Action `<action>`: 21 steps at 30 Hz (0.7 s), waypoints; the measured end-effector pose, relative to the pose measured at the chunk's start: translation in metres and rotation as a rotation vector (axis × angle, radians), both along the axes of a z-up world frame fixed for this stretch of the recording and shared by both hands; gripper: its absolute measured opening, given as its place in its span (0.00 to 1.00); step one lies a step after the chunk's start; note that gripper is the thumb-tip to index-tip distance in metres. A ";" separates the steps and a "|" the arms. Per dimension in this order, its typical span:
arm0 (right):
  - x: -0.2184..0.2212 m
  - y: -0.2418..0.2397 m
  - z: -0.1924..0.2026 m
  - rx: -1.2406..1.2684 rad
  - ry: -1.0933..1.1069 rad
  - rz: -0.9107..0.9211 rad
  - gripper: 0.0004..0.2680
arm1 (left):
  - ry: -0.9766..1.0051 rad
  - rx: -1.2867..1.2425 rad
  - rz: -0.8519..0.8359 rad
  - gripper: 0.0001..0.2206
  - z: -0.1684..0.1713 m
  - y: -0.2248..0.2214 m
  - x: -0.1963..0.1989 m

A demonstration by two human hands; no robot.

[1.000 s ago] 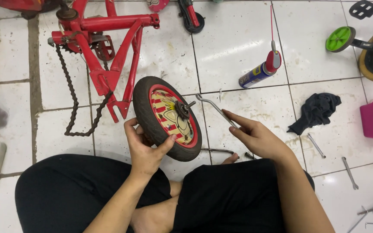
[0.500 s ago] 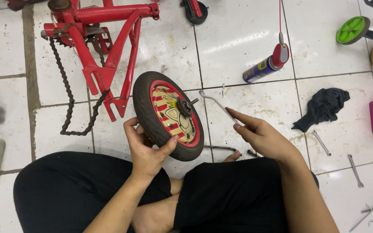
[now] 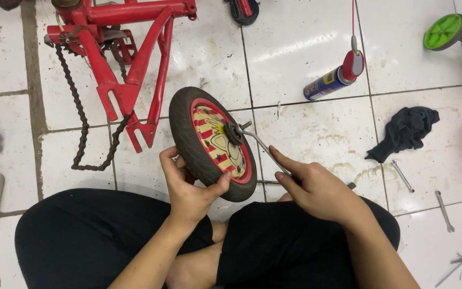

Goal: Using a wrench to remove nuts and washers from the axle of a small bicycle wheel for disassembly.

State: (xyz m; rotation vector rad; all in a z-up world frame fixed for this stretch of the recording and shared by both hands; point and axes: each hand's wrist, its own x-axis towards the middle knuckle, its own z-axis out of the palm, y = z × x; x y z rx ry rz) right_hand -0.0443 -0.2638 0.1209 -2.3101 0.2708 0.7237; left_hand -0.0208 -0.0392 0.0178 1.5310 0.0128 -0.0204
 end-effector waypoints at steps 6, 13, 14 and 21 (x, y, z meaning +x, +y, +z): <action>0.005 -0.007 -0.004 0.106 0.019 -0.089 0.19 | -0.018 0.011 0.027 0.43 -0.001 -0.003 0.000; 0.021 -0.057 -0.038 0.273 -0.008 -0.153 0.16 | -0.089 0.017 0.022 0.41 -0.011 0.007 0.002; 0.022 -0.060 -0.040 0.339 -0.025 -0.281 0.16 | -0.102 0.014 0.026 0.40 -0.010 0.008 0.002; 0.033 -0.054 -0.094 -0.142 -0.021 -0.172 0.22 | -0.178 0.033 -0.054 0.41 -0.015 0.016 -0.007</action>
